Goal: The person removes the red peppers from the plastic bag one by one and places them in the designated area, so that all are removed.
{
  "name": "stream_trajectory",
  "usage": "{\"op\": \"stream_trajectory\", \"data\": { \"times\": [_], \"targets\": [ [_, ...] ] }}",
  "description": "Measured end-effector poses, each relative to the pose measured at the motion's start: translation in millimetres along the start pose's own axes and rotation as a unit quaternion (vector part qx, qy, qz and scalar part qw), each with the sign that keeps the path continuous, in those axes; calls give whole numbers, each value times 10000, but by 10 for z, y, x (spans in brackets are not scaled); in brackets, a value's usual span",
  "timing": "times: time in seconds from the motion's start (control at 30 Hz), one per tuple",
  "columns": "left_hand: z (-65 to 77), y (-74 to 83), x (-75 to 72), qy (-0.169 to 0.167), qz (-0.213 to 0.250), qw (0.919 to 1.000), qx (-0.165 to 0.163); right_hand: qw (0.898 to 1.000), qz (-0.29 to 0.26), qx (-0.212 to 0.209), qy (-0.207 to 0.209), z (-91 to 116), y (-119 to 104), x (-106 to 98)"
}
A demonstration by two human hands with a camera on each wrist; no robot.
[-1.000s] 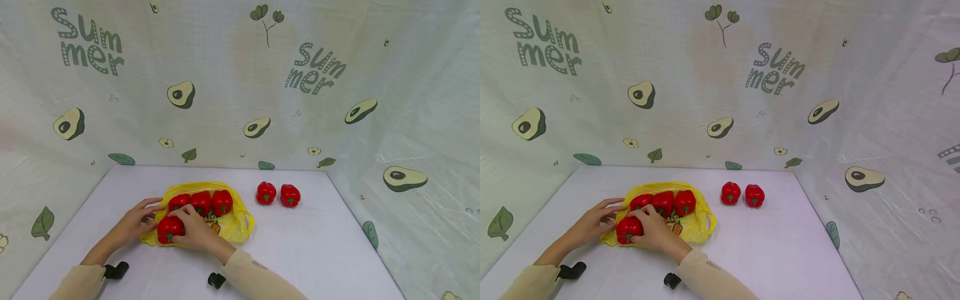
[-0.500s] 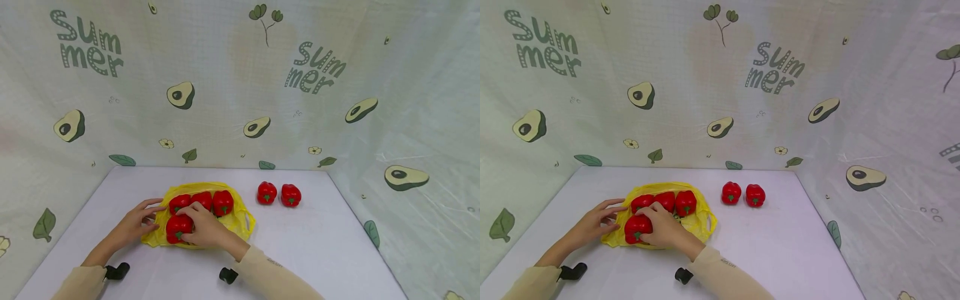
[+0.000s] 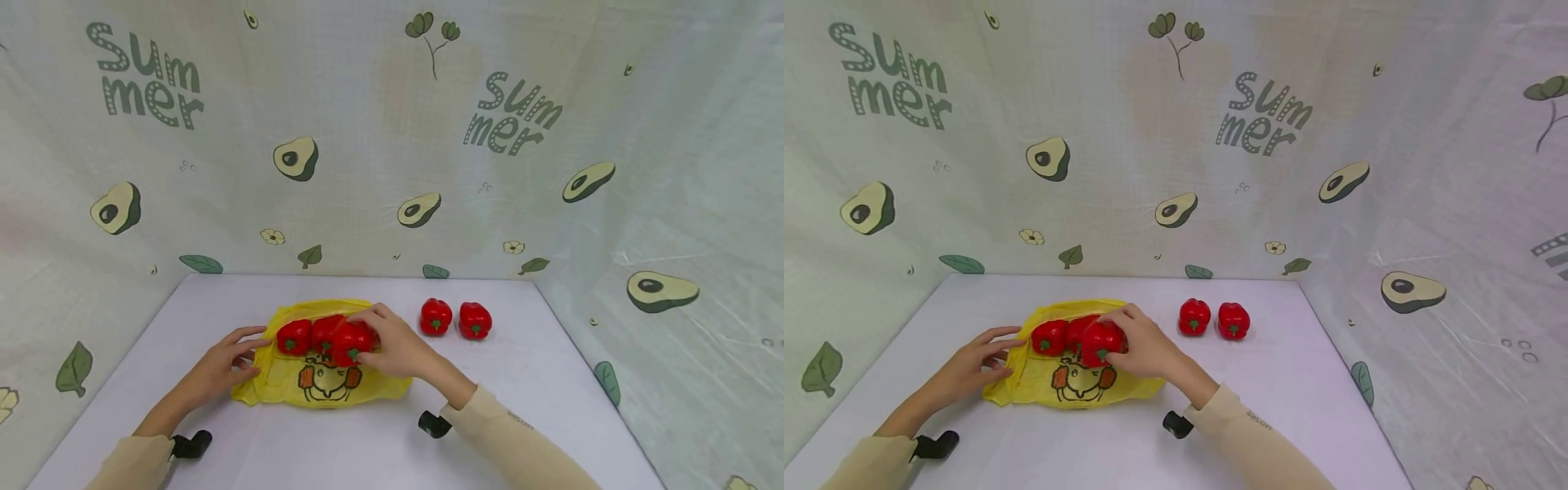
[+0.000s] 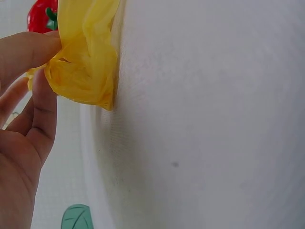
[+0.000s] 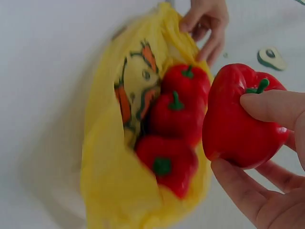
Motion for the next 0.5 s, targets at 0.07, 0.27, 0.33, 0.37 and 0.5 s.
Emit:
{"op": "stream_trajectory", "data": {
  "times": [0.07, 0.27, 0.33, 0.37, 0.5],
  "targets": [
    [8, -2, 4, -9, 21, 10000, -41, 9999, -13, 17, 117, 42, 88, -155],
    [12, -20, 12, -34, -15, 10000, -55, 9975, 309, 107, 623, 164, 393, -657],
    [15, -20, 8, -30, -9, 10000, -69, 9953, 488, 214, 808, 195, 515, -821],
    [17, -19, 6, -21, -8, 10000, -74, 9942, 544, 287, 877, 210, 576, -901],
    [24, -16, 10, -6, -11, 10000, -88, 9911, 575, 522, 1080, 285, 829, -1171]
  ]
}}
Point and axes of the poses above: each hand's wrist, its own z-axis away from the middle knuckle, its own x-axis out of the palm, y = z × x, the point moved 5 cm from there along -z, towards the middle knuckle, and after that the axes turned 12 degrees about x, right-handed, at the moved point
